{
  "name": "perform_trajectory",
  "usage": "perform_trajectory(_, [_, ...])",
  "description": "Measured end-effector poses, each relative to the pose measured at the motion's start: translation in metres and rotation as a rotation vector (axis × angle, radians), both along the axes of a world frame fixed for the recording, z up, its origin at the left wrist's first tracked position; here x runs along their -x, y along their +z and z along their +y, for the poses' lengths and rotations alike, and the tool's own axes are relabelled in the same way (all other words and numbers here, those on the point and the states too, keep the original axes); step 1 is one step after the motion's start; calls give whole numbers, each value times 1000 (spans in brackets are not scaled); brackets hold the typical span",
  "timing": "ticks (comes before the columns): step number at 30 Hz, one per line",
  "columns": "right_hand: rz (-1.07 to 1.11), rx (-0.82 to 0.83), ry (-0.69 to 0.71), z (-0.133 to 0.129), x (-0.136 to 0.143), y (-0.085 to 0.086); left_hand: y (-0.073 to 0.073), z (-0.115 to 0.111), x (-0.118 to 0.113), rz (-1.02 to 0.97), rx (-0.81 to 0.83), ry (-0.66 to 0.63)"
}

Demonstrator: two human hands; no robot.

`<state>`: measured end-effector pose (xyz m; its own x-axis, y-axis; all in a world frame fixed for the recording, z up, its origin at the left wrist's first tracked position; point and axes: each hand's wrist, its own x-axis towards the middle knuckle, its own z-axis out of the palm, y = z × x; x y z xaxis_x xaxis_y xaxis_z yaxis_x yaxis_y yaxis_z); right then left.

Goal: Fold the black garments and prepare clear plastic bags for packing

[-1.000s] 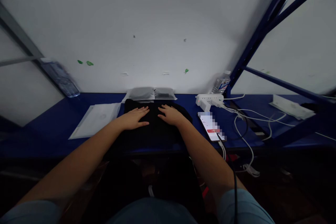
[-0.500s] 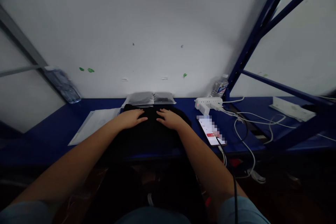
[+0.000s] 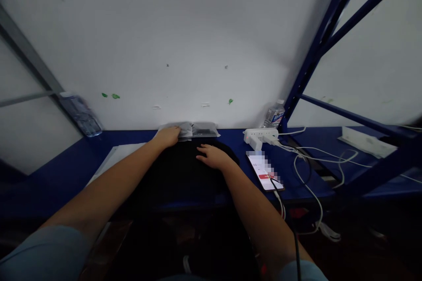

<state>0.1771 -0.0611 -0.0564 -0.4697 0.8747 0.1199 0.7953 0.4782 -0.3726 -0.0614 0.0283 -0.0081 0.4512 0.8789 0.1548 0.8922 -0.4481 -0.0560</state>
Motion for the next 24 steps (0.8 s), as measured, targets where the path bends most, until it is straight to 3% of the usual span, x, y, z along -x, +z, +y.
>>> perform_trajectory(5, [19, 3, -2, 1, 0, 0, -2, 7, 3, -27, -46, 23])
perform_trajectory(10, [24, -4, -4, 1, 0, 0, 12, 4, 0, -73, -97, 21])
perform_trajectory(16, [95, -49, 11, 4, 0, -3, 25, -47, -15, 18, -217, -88])
perform_trajectory(20, [185, -186, 12, 4, 0, 2, 15, -79, -20, 77, -198, -124])
perform_trajectory(24, [358, -259, -112, 1, 1, 7, 2, -84, -17, 56, -182, -162])
